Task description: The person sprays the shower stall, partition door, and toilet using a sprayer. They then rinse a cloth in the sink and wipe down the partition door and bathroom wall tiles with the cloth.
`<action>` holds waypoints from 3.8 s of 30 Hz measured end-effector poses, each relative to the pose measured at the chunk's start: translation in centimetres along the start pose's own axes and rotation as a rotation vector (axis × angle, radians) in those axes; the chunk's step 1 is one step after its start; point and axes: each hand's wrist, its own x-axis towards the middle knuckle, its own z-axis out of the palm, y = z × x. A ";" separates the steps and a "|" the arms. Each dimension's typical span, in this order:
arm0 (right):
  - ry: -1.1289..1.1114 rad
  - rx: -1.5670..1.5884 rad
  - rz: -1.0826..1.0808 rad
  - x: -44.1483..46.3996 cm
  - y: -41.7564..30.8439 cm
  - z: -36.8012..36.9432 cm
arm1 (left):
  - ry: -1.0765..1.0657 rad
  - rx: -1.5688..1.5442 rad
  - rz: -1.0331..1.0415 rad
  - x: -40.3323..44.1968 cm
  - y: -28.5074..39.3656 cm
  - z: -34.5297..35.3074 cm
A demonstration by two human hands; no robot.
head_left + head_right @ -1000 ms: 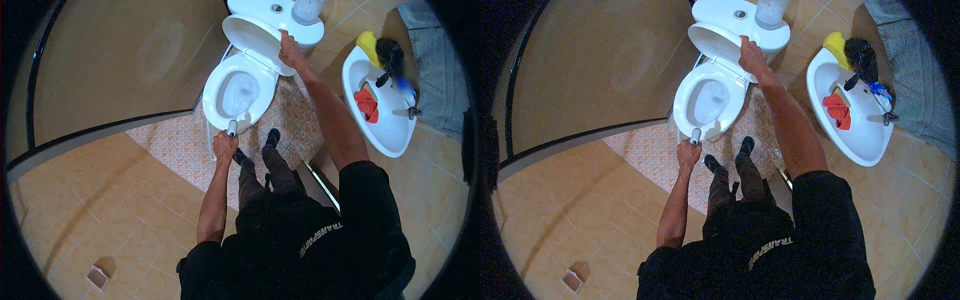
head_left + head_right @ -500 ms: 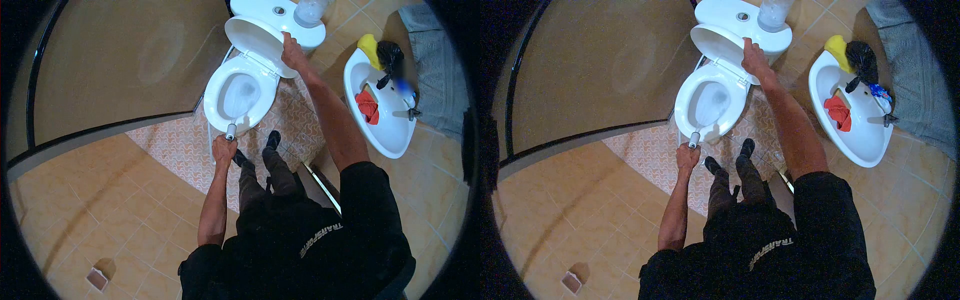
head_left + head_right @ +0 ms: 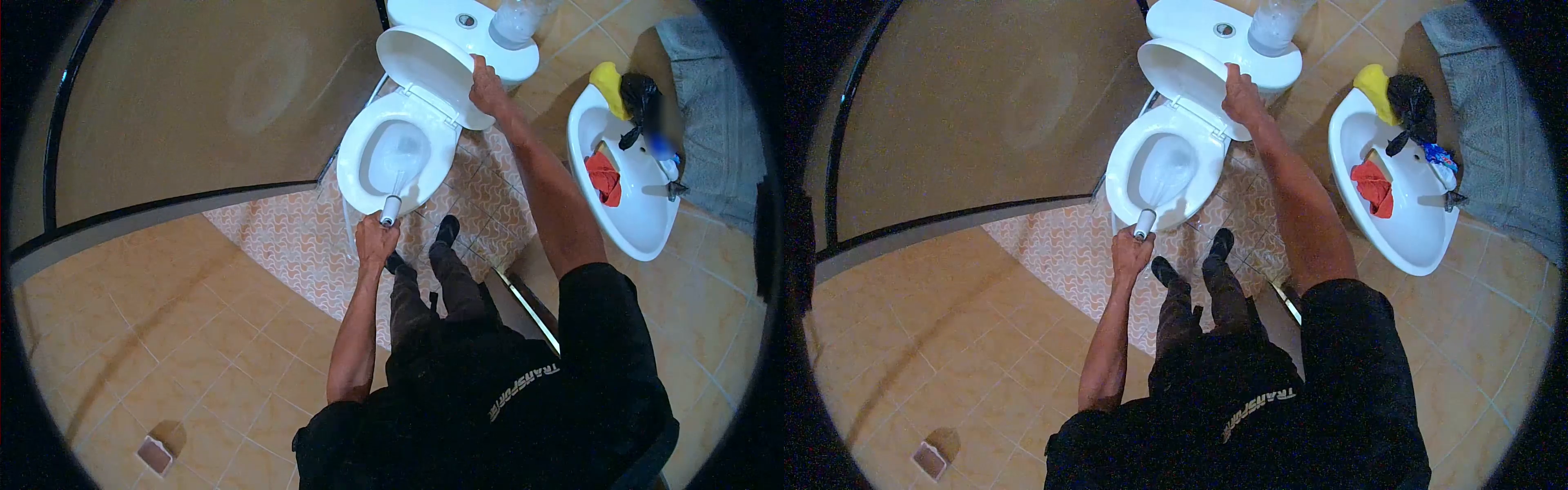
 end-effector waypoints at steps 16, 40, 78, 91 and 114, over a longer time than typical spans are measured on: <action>-0.030 -0.012 0.050 0.1 0.6 0.3 | 0.230 -0.021 -0.049 0.3 -3.6 -1.0; 0.120 -0.088 0.029 -6.8 -4.8 3.8 | 0.241 -0.681 -0.303 -0.8 -12.9 -3.8; 0.193 -0.144 0.052 -12.3 -8.6 4.6 | 0.188 -0.641 -0.253 -4.2 -11.6 -5.1; 0.039 -0.261 -0.194 -19.6 -11.4 11.9 | 0.293 -0.701 -0.266 -6.2 -12.2 -4.2; -0.122 -0.438 -0.510 -23.0 -3.1 34.5 | 0.619 -0.964 -0.224 -9.2 -18.0 0.3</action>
